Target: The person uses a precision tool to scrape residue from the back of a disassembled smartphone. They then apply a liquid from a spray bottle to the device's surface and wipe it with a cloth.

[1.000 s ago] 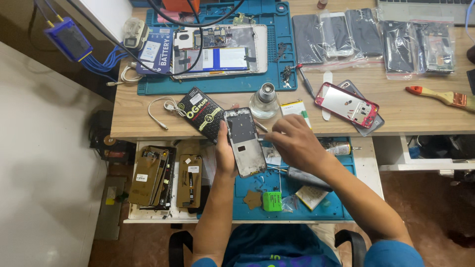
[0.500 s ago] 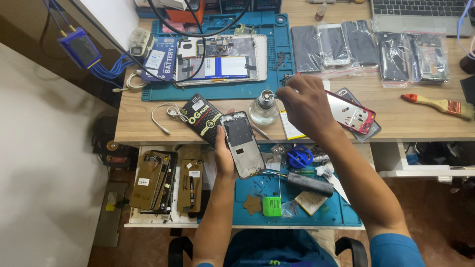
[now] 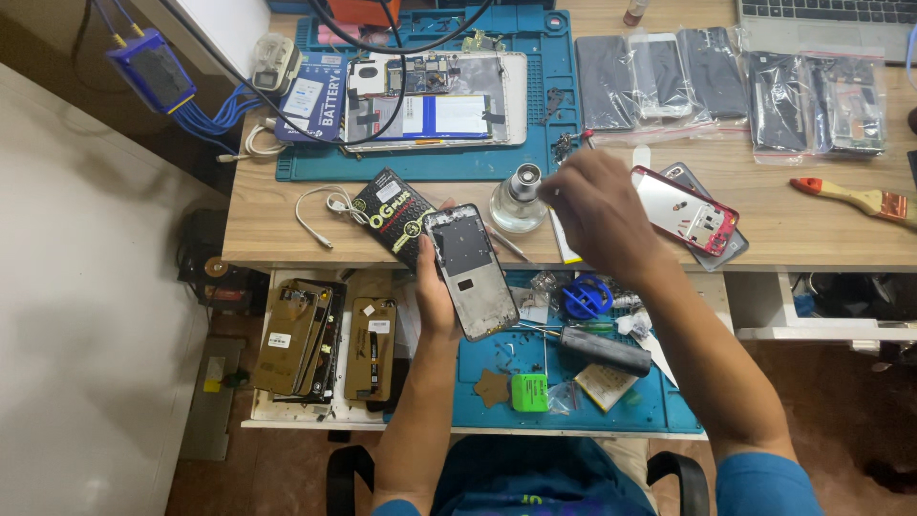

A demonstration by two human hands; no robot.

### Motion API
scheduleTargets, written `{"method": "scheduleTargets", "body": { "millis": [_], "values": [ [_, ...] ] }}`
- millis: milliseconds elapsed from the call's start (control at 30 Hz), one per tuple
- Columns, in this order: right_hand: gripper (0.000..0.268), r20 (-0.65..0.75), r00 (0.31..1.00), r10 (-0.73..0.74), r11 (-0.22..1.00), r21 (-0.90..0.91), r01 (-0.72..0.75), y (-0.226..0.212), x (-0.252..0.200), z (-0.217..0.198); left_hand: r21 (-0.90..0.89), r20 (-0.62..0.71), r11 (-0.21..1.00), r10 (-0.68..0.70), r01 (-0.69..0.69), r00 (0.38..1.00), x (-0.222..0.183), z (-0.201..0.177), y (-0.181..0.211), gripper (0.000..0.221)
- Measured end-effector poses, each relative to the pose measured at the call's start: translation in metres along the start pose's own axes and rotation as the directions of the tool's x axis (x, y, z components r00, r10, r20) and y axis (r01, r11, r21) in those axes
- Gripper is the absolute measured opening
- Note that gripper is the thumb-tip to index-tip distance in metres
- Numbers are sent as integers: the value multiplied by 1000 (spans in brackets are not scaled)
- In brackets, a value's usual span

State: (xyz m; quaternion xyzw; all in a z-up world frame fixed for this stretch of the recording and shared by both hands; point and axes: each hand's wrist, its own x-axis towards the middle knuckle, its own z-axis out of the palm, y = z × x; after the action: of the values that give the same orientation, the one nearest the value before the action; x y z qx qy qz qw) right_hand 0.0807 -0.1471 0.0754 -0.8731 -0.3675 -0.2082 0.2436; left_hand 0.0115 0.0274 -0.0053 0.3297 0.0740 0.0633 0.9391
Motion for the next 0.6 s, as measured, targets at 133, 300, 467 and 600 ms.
{"method": "scheduleTargets", "body": {
  "millis": [133,300,467,600],
  "values": [
    [5,58,997,-56,985,166,46,-19,-29,19,5,-14,1000,-13,13,1000,1,-4,-4,58],
    [7,44,985,-164,978,135,157,-29,-44,19,-4,-9,1000,27,-27,1000,2,-1,-5,55],
    [7,89,978,-186,978,112,176,-39,-54,7,-11,-19,1000,12,-12,1000,1,-2,-4,57],
    [9,20,984,-176,984,13,175,-34,-48,13,0,-23,999,37,-37,999,3,-3,-12,55]
  ]
}}
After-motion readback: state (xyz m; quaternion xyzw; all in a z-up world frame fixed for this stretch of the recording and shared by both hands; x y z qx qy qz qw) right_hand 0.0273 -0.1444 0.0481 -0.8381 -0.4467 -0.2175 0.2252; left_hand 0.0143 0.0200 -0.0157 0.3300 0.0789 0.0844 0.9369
